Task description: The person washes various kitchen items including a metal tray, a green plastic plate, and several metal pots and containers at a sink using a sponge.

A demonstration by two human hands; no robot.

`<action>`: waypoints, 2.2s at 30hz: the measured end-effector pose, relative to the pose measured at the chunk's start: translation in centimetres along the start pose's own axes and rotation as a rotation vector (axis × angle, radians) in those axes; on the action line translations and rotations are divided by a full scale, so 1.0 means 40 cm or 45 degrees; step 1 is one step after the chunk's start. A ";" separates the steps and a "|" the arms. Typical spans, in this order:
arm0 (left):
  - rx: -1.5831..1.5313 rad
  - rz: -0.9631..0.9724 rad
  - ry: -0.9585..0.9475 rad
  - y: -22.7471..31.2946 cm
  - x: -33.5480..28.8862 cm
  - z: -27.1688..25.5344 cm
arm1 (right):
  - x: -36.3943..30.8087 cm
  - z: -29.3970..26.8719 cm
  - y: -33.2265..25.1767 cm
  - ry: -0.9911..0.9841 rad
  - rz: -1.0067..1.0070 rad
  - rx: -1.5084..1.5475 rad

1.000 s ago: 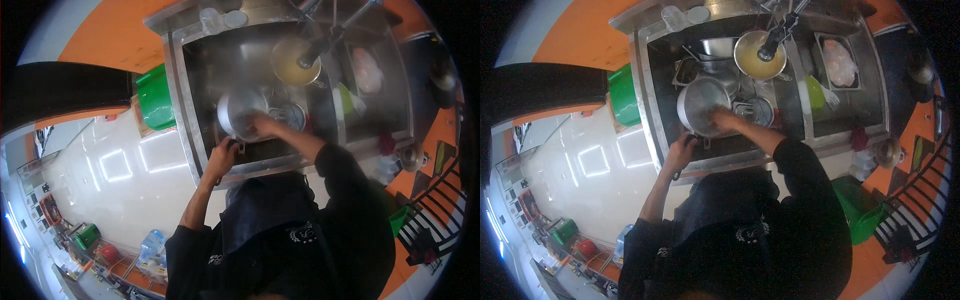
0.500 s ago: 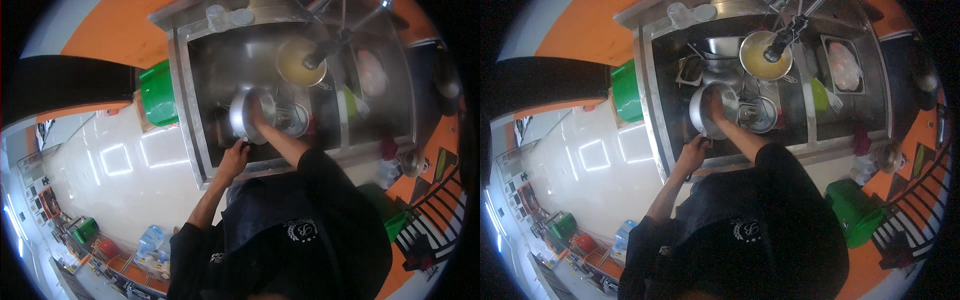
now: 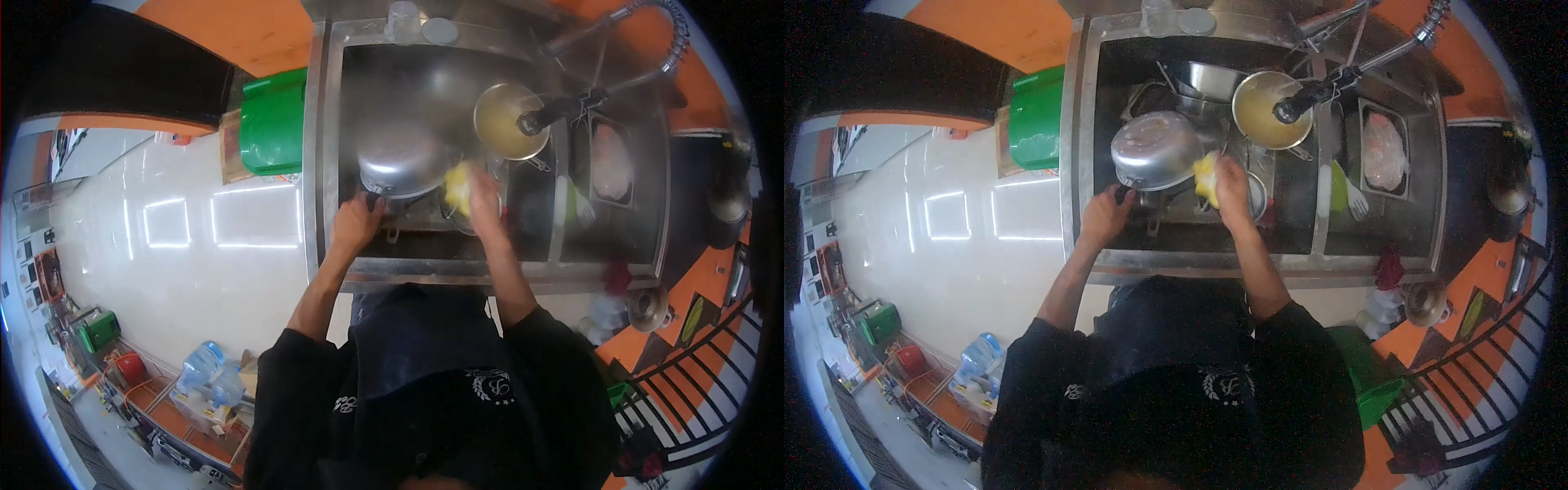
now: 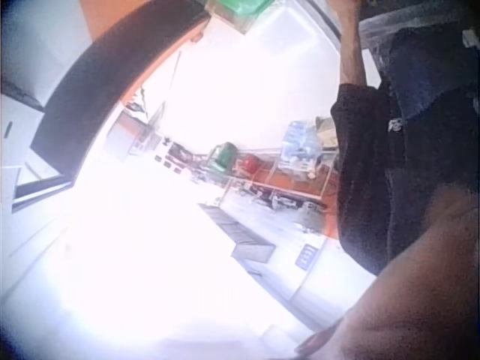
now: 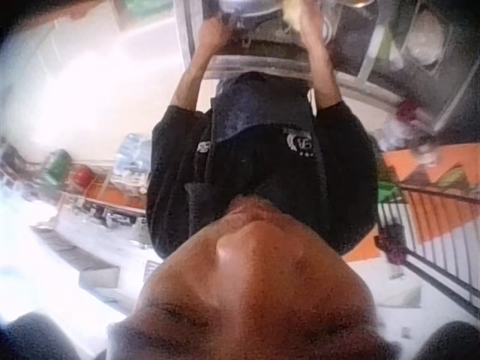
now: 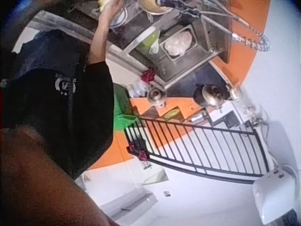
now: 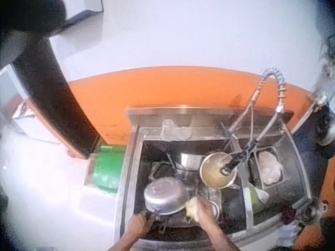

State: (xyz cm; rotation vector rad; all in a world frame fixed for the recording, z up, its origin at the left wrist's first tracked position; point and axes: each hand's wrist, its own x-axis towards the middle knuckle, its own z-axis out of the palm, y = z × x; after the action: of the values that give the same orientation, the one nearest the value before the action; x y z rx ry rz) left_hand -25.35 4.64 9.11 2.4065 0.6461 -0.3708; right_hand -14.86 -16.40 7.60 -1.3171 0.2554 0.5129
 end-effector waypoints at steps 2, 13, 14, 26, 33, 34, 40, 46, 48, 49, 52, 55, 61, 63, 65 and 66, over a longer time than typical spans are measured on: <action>0.043 0.022 -0.056 -0.001 0.008 0.014 | 0.043 0.040 -0.030 0.047 -0.386 -0.317; 0.289 0.224 -0.084 0.059 0.005 0.037 | 0.148 0.232 0.001 -0.709 -1.379 -1.713; 0.395 0.269 -0.140 0.102 -0.014 0.020 | 0.188 0.246 -0.022 -0.739 -0.913 -1.813; 0.714 0.477 -0.300 0.140 0.029 0.027 | 0.374 0.096 0.131 -0.662 -0.643 -1.453; 0.830 0.573 -0.069 0.127 -0.048 0.003 | 0.231 0.166 0.033 -0.403 -0.590 -1.758; 0.809 0.683 -0.015 0.144 -0.047 0.005 | 0.256 0.117 0.023 -0.346 -0.579 -1.754; 0.958 0.640 -0.166 0.192 -0.036 0.013 | 0.129 0.149 0.076 -0.669 -0.873 -2.021; 0.847 0.717 -0.017 0.169 -0.049 -0.001 | 0.394 -0.138 0.030 -0.394 0.118 -1.061; 0.812 0.566 0.075 0.126 -0.041 -0.013 | 0.354 -0.145 0.073 -0.316 -0.094 -0.971; 0.765 0.612 0.046 0.171 -0.028 -0.003 | 0.358 -0.224 0.162 -0.347 -0.187 -0.214; 0.704 0.460 0.063 0.147 -0.016 -0.002 | 0.250 -0.108 0.219 -0.043 0.225 0.152; 0.619 0.392 0.120 0.131 -0.016 0.038 | 0.184 -0.024 0.281 1.041 -0.910 -1.497; 0.422 0.252 0.013 0.114 -0.069 0.073 | 0.276 -0.039 0.121 0.116 -0.590 -1.190; 0.426 0.253 -0.011 0.133 -0.068 0.064 | 0.257 0.005 0.136 0.051 -0.798 -1.235; 0.391 0.160 -0.003 0.173 -0.066 0.040 | 0.181 0.070 0.136 0.025 -1.106 -1.252; 0.386 0.137 0.013 0.147 -0.058 0.046 | 0.120 0.114 0.124 0.077 -1.204 -1.215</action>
State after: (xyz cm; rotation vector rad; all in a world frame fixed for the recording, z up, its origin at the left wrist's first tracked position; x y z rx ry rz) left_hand -24.38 -1.40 11.50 2.7189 0.4903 -0.4370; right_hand -13.67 -10.19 2.28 -2.1602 -0.6402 -0.2785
